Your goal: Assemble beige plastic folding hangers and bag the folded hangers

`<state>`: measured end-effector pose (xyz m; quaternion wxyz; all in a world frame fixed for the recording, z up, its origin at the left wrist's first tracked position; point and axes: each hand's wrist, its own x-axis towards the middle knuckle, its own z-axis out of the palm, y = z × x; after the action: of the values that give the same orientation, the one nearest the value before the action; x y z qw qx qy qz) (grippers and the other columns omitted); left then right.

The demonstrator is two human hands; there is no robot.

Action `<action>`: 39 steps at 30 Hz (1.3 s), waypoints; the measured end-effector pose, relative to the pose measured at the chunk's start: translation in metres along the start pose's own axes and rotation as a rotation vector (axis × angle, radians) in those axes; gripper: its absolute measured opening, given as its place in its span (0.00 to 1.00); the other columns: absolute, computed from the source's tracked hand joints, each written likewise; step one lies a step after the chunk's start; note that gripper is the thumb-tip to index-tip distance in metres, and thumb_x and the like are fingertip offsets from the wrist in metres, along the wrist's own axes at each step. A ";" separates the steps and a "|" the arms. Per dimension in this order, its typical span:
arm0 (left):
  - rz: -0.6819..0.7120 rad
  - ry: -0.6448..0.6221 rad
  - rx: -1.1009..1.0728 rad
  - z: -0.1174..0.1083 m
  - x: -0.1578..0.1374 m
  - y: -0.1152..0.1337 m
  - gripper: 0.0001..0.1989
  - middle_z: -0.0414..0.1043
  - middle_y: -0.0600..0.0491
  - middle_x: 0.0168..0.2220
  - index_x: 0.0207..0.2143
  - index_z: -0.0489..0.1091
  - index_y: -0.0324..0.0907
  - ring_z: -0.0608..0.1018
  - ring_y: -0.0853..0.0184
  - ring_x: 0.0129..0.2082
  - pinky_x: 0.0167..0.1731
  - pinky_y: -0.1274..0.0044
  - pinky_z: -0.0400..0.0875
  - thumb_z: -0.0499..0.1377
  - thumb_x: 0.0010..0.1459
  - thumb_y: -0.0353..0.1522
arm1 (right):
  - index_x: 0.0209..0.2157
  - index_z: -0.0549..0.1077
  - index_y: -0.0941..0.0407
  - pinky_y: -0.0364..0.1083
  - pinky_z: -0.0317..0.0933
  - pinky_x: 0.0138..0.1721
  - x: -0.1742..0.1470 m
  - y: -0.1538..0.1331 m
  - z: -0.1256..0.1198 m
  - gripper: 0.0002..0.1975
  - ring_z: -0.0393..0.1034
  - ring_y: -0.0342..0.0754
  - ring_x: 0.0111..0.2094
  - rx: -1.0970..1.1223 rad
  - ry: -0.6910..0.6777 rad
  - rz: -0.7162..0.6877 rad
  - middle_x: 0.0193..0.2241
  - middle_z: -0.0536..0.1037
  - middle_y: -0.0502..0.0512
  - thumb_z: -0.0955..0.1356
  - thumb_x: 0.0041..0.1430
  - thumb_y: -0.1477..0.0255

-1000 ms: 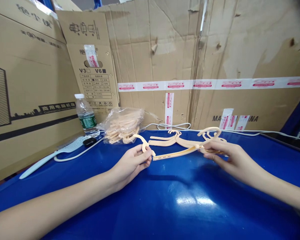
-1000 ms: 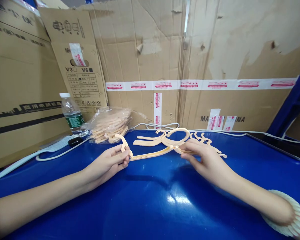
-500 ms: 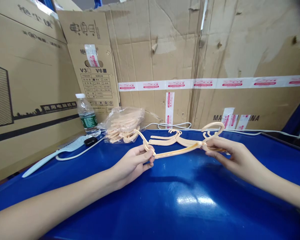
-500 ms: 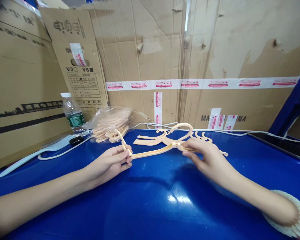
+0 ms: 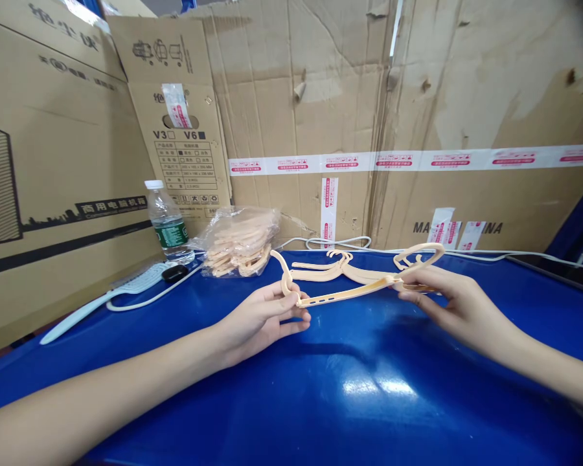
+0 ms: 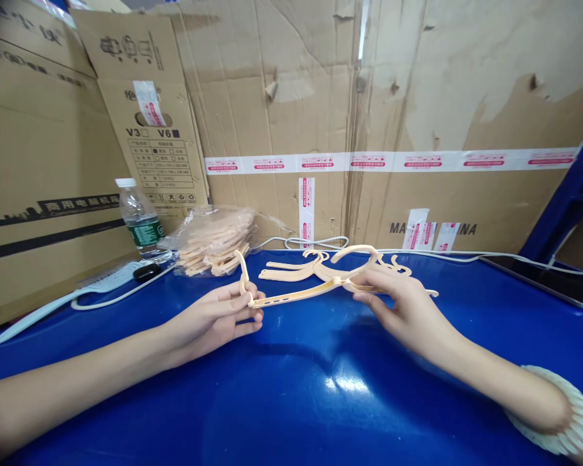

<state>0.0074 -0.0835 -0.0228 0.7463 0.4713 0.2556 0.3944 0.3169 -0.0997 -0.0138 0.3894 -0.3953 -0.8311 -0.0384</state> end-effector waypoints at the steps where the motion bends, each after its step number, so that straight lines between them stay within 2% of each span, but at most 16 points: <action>1: -0.005 0.000 0.002 0.000 0.000 0.000 0.05 0.72 0.53 0.36 0.34 0.69 0.39 0.77 0.69 0.34 0.42 0.73 0.72 0.63 0.57 0.29 | 0.37 0.74 0.52 0.45 0.67 0.36 -0.001 0.000 0.001 0.06 0.73 0.48 0.34 -0.001 0.010 -0.007 0.33 0.79 0.52 0.65 0.62 0.69; 5: 0.010 0.028 0.051 -0.001 0.000 0.000 0.07 0.73 0.53 0.34 0.33 0.69 0.38 0.78 0.69 0.33 0.42 0.73 0.73 0.65 0.55 0.29 | 0.38 0.73 0.52 0.45 0.66 0.37 -0.003 0.001 0.003 0.05 0.73 0.47 0.35 -0.017 0.031 -0.046 0.33 0.78 0.51 0.66 0.62 0.72; 10: 0.058 0.107 0.133 0.000 -0.001 0.001 0.09 0.73 0.54 0.29 0.31 0.69 0.38 0.78 0.70 0.31 0.39 0.75 0.75 0.67 0.53 0.31 | 0.40 0.72 0.52 0.44 0.65 0.37 -0.006 -0.006 0.003 0.05 0.72 0.47 0.36 -0.015 -0.007 -0.079 0.35 0.78 0.52 0.65 0.63 0.74; 19: 0.113 0.271 0.196 -0.001 -0.004 0.000 0.12 0.72 0.57 0.24 0.28 0.67 0.38 0.78 0.71 0.24 0.29 0.79 0.76 0.70 0.47 0.29 | 0.37 0.72 0.52 0.41 0.62 0.29 -0.009 -0.021 0.005 0.06 0.67 0.43 0.28 0.094 -0.086 -0.013 0.27 0.73 0.50 0.64 0.64 0.73; 22: 0.147 0.313 0.201 -0.001 -0.004 -0.001 0.11 0.72 0.57 0.24 0.27 0.68 0.38 0.78 0.71 0.24 0.29 0.80 0.76 0.69 0.48 0.28 | 0.37 0.73 0.52 0.41 0.62 0.27 -0.010 -0.026 0.008 0.06 0.66 0.42 0.26 0.156 -0.098 0.067 0.26 0.72 0.50 0.63 0.64 0.71; 27: 0.173 0.369 0.143 0.005 -0.002 0.001 0.08 0.75 0.54 0.26 0.29 0.70 0.37 0.80 0.69 0.28 0.33 0.79 0.77 0.68 0.49 0.26 | 0.41 0.71 0.53 0.40 0.59 0.18 -0.008 -0.027 0.010 0.10 0.64 0.41 0.19 0.340 -0.093 0.296 0.25 0.72 0.50 0.65 0.62 0.63; 31: 0.165 0.407 0.132 0.012 -0.005 0.002 0.07 0.77 0.52 0.36 0.33 0.73 0.38 0.80 0.69 0.35 0.38 0.80 0.76 0.67 0.51 0.28 | 0.44 0.68 0.54 0.42 0.62 0.20 -0.004 -0.017 0.010 0.14 0.64 0.42 0.20 0.420 -0.033 0.383 0.25 0.70 0.48 0.66 0.61 0.61; 34: 0.058 0.317 0.318 0.020 -0.012 -0.001 0.05 0.77 0.50 0.41 0.35 0.74 0.39 0.80 0.70 0.33 0.34 0.81 0.75 0.64 0.55 0.31 | 0.44 0.67 0.54 0.43 0.64 0.22 -0.003 -0.006 0.010 0.13 0.65 0.43 0.21 0.344 -0.041 0.355 0.24 0.69 0.49 0.65 0.61 0.61; 36: -0.010 0.172 0.538 0.027 -0.019 -0.005 0.04 0.78 0.49 0.34 0.32 0.74 0.38 0.80 0.69 0.29 0.30 0.80 0.75 0.62 0.56 0.31 | 0.42 0.68 0.54 0.43 0.65 0.23 -0.003 -0.002 0.011 0.12 0.66 0.45 0.24 0.267 -0.062 0.330 0.25 0.70 0.50 0.65 0.62 0.62; 38: 0.050 0.021 0.787 0.034 -0.028 -0.008 0.05 0.77 0.50 0.28 0.32 0.74 0.39 0.80 0.66 0.27 0.29 0.77 0.75 0.59 0.58 0.30 | 0.41 0.69 0.54 0.44 0.66 0.25 -0.004 -0.002 0.013 0.10 0.68 0.46 0.26 0.204 -0.090 0.291 0.25 0.71 0.51 0.64 0.62 0.64; 39: 0.161 -0.056 0.935 0.036 -0.032 -0.010 0.05 0.77 0.50 0.29 0.34 0.74 0.40 0.80 0.64 0.30 0.32 0.76 0.76 0.58 0.59 0.29 | 0.41 0.69 0.55 0.44 0.67 0.26 -0.004 -0.004 0.014 0.09 0.69 0.46 0.27 0.182 -0.113 0.268 0.26 0.72 0.51 0.64 0.62 0.65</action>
<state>0.0201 -0.1308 -0.0156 0.4276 0.7855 0.3481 0.2809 0.3073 -0.0996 -0.0251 0.3778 -0.4673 -0.7915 0.1118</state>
